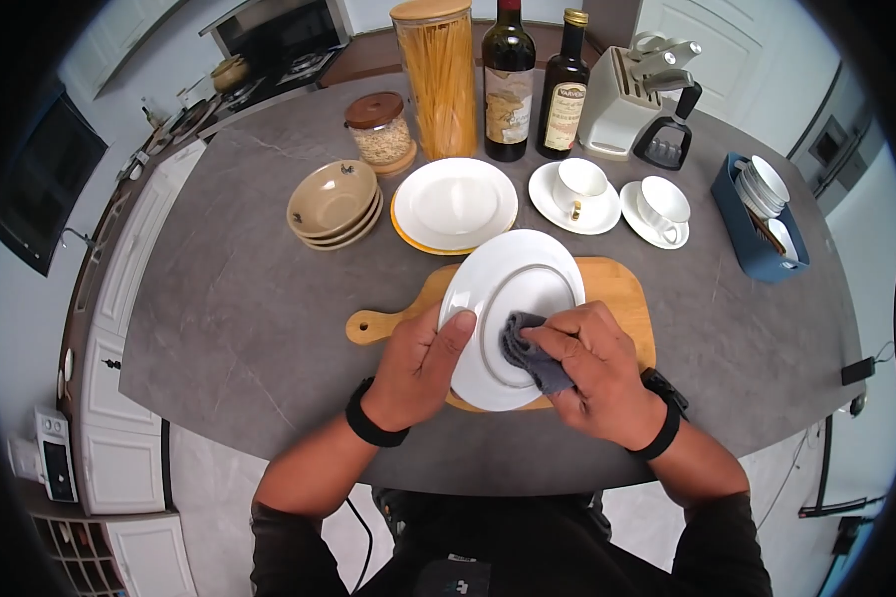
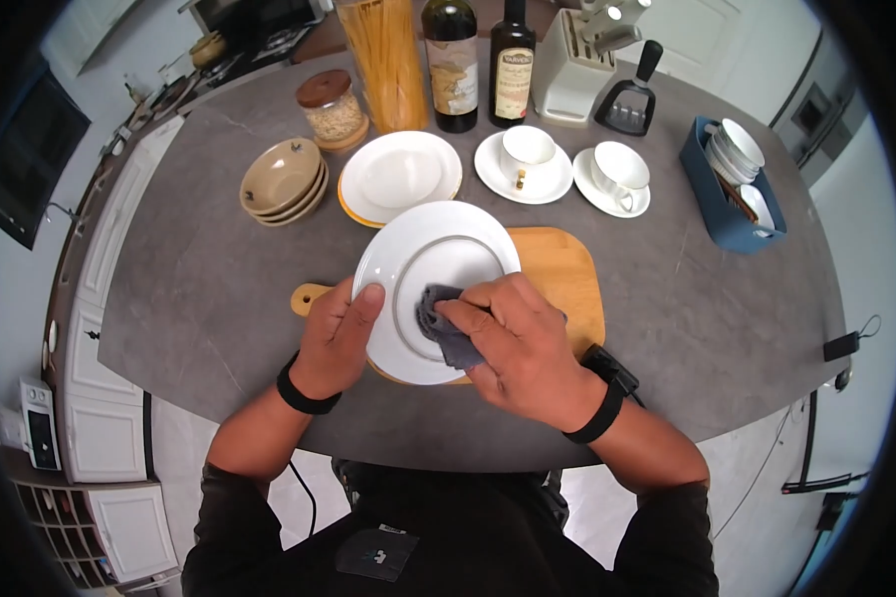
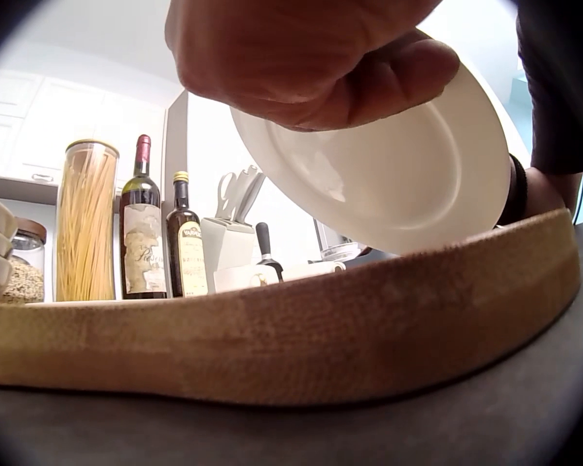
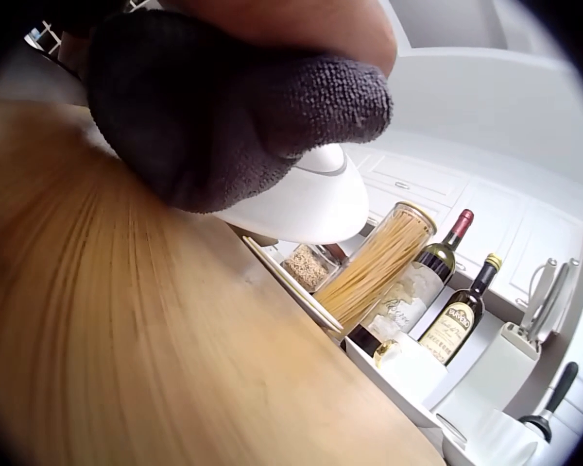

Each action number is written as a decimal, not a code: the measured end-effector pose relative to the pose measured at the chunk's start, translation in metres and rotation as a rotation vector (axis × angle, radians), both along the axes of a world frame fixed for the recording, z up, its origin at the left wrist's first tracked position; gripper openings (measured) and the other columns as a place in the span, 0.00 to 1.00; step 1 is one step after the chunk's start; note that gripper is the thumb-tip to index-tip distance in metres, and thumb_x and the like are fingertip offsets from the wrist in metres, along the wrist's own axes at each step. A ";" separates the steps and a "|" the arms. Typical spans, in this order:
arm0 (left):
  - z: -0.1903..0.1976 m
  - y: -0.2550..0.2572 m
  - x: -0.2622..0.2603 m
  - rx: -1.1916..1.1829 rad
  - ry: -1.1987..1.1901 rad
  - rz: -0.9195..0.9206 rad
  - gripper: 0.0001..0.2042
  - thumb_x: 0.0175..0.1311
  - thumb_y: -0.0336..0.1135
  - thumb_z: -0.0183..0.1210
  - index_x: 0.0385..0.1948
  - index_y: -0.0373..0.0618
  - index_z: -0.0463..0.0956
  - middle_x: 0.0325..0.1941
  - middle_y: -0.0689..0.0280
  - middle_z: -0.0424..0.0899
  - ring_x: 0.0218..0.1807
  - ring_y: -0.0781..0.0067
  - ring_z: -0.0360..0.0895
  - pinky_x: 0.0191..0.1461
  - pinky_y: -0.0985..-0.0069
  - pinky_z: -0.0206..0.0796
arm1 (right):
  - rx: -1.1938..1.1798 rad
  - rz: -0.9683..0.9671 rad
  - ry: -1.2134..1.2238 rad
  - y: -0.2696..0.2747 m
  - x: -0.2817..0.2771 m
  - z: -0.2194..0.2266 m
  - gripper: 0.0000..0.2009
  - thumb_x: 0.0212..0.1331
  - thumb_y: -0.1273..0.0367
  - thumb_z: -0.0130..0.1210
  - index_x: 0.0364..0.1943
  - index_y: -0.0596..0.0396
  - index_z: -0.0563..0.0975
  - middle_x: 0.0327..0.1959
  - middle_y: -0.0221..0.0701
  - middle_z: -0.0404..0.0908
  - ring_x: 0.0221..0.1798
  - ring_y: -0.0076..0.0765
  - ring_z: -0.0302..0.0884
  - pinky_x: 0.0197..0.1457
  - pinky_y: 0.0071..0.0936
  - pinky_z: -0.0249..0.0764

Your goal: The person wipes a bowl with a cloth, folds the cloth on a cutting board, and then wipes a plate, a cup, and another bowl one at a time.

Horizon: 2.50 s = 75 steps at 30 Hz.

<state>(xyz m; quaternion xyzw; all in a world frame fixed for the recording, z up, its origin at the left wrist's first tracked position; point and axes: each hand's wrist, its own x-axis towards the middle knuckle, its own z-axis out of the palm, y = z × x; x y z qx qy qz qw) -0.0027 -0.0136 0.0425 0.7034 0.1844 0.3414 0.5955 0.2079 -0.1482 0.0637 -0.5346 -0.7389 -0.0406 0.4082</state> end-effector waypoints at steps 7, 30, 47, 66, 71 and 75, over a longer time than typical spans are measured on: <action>0.023 -0.010 -0.010 -0.073 0.179 -0.113 0.23 0.90 0.50 0.48 0.59 0.35 0.79 0.37 0.66 0.89 0.33 0.79 0.87 0.37 0.76 0.78 | 0.009 -0.184 0.189 0.007 0.015 -0.004 0.21 0.49 0.80 0.66 0.52 0.62 0.84 0.43 0.42 0.82 0.42 0.49 0.82 0.46 0.38 0.80; 0.022 -0.008 -0.010 0.102 0.152 -0.073 0.21 0.90 0.45 0.48 0.61 0.34 0.79 0.43 0.56 0.90 0.43 0.68 0.88 0.48 0.69 0.78 | 0.006 0.092 -0.075 0.002 0.003 0.011 0.32 0.32 0.74 0.72 0.53 0.53 0.88 0.42 0.31 0.79 0.39 0.42 0.80 0.39 0.36 0.78; 0.028 -0.012 -0.014 0.210 0.175 -0.102 0.19 0.89 0.44 0.48 0.56 0.35 0.80 0.41 0.52 0.89 0.41 0.54 0.89 0.48 0.64 0.78 | -0.004 -0.260 -0.075 0.005 0.016 0.028 0.26 0.42 0.79 0.72 0.52 0.52 0.89 0.38 0.34 0.79 0.39 0.44 0.80 0.40 0.38 0.77; 0.024 -0.006 -0.013 0.255 0.138 -0.073 0.20 0.89 0.45 0.48 0.56 0.33 0.79 0.38 0.54 0.89 0.36 0.60 0.89 0.43 0.66 0.78 | -0.014 -0.249 0.029 0.015 0.021 0.016 0.25 0.42 0.80 0.68 0.51 0.52 0.89 0.39 0.35 0.78 0.39 0.46 0.80 0.41 0.38 0.78; 0.020 -0.009 -0.013 0.082 0.147 0.001 0.21 0.90 0.46 0.48 0.56 0.33 0.79 0.34 0.61 0.88 0.28 0.75 0.85 0.34 0.74 0.75 | -0.137 -0.273 0.010 0.006 0.025 0.000 0.24 0.45 0.81 0.68 0.52 0.55 0.88 0.39 0.38 0.78 0.38 0.47 0.81 0.41 0.38 0.78; 0.014 -0.008 -0.007 0.102 0.073 0.105 0.23 0.90 0.49 0.47 0.51 0.35 0.79 0.28 0.69 0.85 0.23 0.85 0.79 0.26 0.83 0.68 | -0.220 -0.204 0.011 -0.012 0.014 -0.005 0.24 0.45 0.81 0.68 0.52 0.57 0.87 0.40 0.38 0.79 0.39 0.47 0.83 0.42 0.38 0.80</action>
